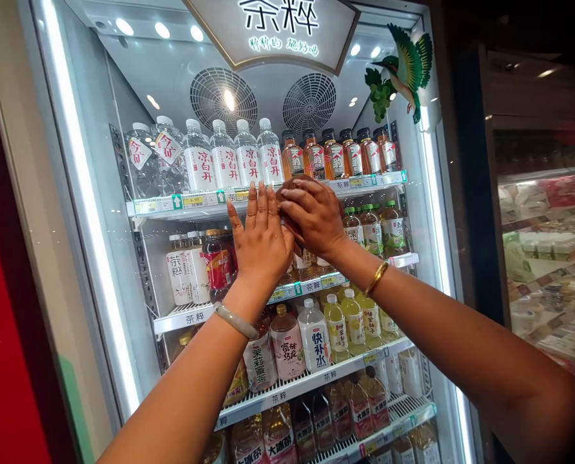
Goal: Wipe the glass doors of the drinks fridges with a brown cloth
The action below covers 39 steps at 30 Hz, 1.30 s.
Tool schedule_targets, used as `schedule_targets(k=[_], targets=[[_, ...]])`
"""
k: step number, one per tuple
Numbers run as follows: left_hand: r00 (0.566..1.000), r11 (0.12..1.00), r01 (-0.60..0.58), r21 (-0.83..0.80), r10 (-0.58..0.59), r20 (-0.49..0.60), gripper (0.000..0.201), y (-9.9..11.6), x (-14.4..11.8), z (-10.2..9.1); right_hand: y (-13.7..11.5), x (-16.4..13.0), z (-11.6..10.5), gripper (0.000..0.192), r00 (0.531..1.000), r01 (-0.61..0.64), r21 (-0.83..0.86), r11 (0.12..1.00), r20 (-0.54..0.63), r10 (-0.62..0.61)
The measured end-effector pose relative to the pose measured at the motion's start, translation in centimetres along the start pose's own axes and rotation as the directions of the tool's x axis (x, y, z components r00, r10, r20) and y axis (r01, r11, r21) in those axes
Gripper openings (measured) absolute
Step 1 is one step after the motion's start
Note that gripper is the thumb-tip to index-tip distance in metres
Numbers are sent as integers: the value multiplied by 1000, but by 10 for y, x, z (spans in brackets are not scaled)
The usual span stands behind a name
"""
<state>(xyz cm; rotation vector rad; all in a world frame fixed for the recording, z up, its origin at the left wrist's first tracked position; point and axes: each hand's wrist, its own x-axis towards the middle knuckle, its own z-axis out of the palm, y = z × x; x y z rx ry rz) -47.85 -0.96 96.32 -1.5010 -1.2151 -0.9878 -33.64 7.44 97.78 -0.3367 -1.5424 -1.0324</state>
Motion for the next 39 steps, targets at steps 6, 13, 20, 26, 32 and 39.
schedule_targets(k=[6,13,20,26,32,39], targets=[[998,998,-55,-24,55,-15,76,-8,-11,-12,20,-11,-13,28,993,56,7,998,106,-57],[950,962,-267,-63,252,-182,67,-5,-2,-22,-35,22,29,50,988,-156,50,986,8,156],[856,851,-499,-162,456,-242,78,-21,-9,15,-29,-19,26,58,951,-273,172,946,-99,293],[878,877,-460,-138,425,-221,103,-45,6,7,-41,19,28,57,969,-227,227,947,-47,243],[782,777,-622,-98,621,-45,127,-73,16,-35,-54,24,30,80,982,-184,383,905,41,182],[794,797,-604,17,603,-77,80,-68,9,-29,-31,8,-13,88,944,-127,616,777,316,-96]])
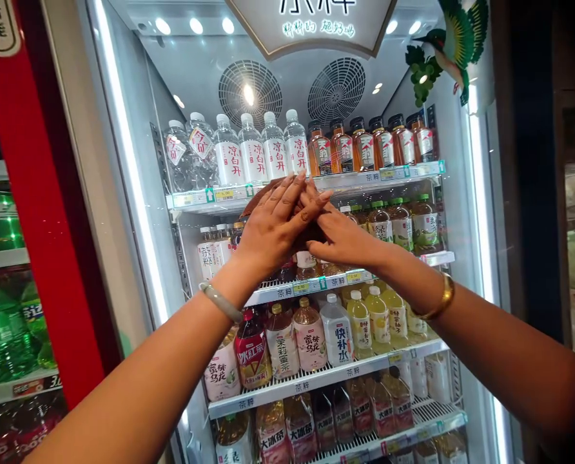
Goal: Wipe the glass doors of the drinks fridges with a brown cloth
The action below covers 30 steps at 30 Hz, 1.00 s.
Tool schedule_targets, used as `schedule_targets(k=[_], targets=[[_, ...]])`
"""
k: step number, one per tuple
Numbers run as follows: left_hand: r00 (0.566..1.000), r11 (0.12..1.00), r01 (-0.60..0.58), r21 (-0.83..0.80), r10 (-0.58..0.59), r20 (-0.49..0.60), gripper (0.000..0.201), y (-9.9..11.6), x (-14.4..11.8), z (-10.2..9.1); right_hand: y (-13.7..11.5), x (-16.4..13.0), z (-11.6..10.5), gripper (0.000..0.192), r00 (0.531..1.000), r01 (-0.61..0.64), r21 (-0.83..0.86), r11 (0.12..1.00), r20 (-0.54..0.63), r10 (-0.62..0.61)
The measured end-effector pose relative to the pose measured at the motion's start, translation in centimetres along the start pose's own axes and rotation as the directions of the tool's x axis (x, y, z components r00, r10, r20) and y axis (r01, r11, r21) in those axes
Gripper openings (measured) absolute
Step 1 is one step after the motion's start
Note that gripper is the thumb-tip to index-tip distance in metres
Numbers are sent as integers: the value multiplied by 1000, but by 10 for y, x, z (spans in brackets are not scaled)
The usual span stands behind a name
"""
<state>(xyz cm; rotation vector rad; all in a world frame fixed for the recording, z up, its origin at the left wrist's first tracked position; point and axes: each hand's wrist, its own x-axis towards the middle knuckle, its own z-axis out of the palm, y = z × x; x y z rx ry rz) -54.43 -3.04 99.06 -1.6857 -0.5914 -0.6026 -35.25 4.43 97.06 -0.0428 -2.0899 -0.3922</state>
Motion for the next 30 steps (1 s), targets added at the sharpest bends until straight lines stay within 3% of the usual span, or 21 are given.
schedule_targets(k=[2,5,7,10,14,18,21,26,30], targets=[[998,996,51,67,-48,-44,70,11,2,3,-2,-3,-8,68,999,-33,142,989,-28,37],[992,982,108,153,-98,-77,63,18,7,-2,-6,5,-2,45,944,-82,289,954,-285,168],[985,968,165,191,-151,-84,59,13,10,-12,-10,19,11,40,891,-74,254,964,-418,178],[960,929,278,244,-259,-108,55,-4,6,-33,-18,47,32,39,872,-68,115,991,-476,115],[908,859,419,295,-402,-119,53,-21,-21,-58,-24,79,50,42,875,-178,-58,982,-466,131],[889,839,446,313,-456,-46,41,-18,-53,-69,-28,88,63,45,927,-208,-273,939,-363,100],[911,860,408,305,-408,-69,43,-23,-61,-66,-32,85,69,47,949,-184,-329,926,-305,80],[950,939,308,152,-294,-111,40,-43,-52,-51,-32,82,72,51,949,-191,-288,938,-297,102],[945,944,312,107,-297,-134,38,-31,-68,-42,-27,82,73,53,951,-165,-221,961,-295,96]])
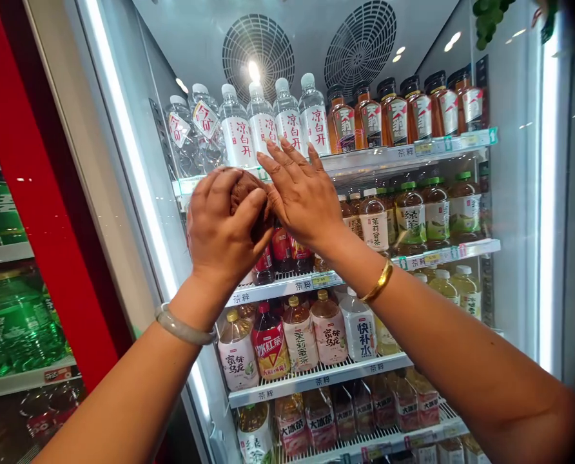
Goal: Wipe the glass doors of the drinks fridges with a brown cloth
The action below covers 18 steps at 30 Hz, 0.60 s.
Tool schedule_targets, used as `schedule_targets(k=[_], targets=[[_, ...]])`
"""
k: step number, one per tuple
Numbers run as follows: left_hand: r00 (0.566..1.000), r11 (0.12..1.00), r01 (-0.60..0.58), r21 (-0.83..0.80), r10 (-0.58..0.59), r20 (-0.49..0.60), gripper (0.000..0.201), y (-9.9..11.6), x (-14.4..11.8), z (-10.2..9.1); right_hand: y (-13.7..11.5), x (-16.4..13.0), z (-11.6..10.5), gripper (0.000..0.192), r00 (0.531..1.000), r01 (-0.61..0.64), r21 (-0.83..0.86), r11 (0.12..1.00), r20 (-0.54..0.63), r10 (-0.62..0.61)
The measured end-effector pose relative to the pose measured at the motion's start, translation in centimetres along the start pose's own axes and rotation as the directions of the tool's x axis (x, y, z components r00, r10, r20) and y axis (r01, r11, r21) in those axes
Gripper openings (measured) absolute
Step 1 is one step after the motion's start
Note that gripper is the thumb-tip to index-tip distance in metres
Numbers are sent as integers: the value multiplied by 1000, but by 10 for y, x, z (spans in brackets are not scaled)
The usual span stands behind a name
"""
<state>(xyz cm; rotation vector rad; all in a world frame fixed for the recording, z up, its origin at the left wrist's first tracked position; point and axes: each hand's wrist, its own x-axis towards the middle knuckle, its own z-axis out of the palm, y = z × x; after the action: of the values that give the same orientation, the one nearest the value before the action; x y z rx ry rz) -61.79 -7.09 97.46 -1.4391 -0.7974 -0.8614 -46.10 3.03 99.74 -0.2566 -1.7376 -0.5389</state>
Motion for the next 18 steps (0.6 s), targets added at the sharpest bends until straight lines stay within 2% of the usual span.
schedule_targets(k=[3,5,7,10,12,14,18], targets=[[995,995,-102,-17,102,9,49,5,-25,-5,0,0,1,53,1000,6,41,999,9,-6],[991,991,-135,10,135,20,50,-1,-31,-10,-1,-1,1,52,1000,7,45,999,7,-7],[998,996,-67,52,66,15,42,-12,-23,-17,-3,-1,1,51,1000,4,35,999,7,-4],[989,980,147,137,-141,-54,34,-28,0,-23,-4,-2,2,51,1000,-3,24,1000,15,3],[977,966,204,161,-189,-101,31,-29,8,-20,-4,-2,4,52,1000,3,18,1000,9,-4],[986,979,135,154,-118,-114,29,-21,6,-14,-3,-4,5,53,1000,21,16,1000,-4,-21],[989,987,-116,109,124,-79,26,-8,-13,-8,-2,-8,7,52,999,46,17,999,-28,-46]])
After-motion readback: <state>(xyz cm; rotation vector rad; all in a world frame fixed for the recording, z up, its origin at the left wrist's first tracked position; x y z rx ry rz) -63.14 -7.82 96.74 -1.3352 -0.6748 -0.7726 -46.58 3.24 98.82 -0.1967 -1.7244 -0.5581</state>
